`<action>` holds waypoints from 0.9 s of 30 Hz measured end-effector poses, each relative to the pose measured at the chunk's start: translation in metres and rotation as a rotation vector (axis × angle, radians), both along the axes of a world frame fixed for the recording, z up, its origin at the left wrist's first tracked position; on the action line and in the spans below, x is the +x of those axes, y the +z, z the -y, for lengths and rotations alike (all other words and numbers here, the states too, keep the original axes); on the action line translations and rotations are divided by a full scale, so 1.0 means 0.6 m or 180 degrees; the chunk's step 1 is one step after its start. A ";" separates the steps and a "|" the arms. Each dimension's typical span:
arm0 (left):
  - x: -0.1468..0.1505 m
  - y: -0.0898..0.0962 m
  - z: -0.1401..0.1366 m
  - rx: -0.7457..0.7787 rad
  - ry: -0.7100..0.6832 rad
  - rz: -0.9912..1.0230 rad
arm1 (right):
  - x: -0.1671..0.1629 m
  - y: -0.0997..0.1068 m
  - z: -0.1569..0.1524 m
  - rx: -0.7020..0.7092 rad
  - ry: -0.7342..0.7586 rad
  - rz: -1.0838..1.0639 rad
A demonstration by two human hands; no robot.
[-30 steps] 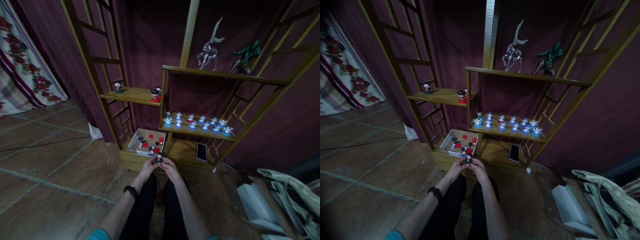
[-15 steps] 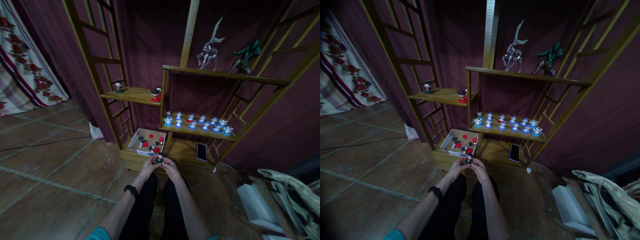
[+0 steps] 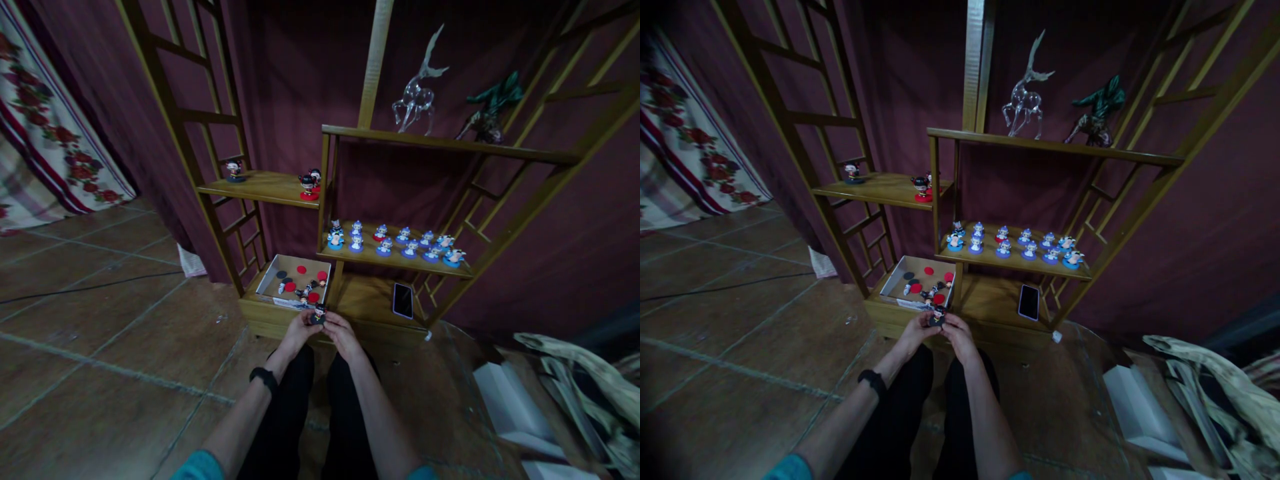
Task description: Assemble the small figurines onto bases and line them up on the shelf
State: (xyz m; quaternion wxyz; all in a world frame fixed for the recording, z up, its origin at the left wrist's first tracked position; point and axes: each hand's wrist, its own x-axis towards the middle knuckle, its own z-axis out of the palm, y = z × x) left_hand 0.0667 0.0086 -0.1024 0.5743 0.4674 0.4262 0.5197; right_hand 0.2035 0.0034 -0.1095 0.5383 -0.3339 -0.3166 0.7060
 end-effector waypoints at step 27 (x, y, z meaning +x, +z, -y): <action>0.001 -0.006 -0.003 0.0060 -0.0109 -0.0337 | 0.003 -0.012 -0.003 -0.0175 -0.0107 0.0029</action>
